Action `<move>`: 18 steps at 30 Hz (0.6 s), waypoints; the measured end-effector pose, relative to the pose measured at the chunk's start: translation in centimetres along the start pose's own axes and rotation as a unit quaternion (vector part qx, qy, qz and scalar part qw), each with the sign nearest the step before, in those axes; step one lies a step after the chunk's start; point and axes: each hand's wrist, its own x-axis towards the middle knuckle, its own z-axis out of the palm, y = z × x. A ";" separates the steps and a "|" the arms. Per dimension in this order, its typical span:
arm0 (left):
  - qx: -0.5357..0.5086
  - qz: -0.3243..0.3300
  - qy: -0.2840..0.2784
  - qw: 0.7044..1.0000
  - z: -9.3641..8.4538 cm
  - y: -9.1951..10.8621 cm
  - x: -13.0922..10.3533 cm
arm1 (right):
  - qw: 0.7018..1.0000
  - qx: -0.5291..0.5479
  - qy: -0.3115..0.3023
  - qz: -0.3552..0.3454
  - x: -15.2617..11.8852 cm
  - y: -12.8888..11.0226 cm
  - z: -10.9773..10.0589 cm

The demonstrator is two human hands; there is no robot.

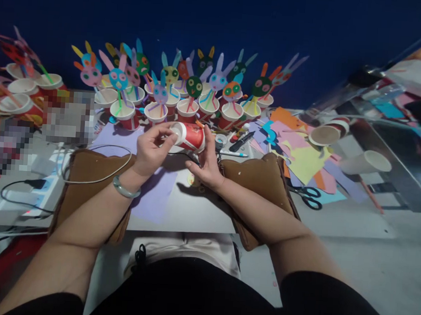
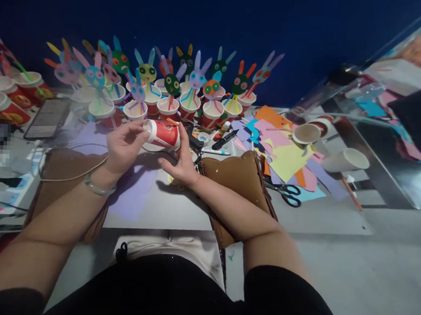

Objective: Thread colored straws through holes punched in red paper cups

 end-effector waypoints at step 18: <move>-0.019 -0.123 0.061 0.990 -3.1 -2.5 3.5 | 0.971 -0.183 -0.095 -0.119 -0.7 0.2 -0.5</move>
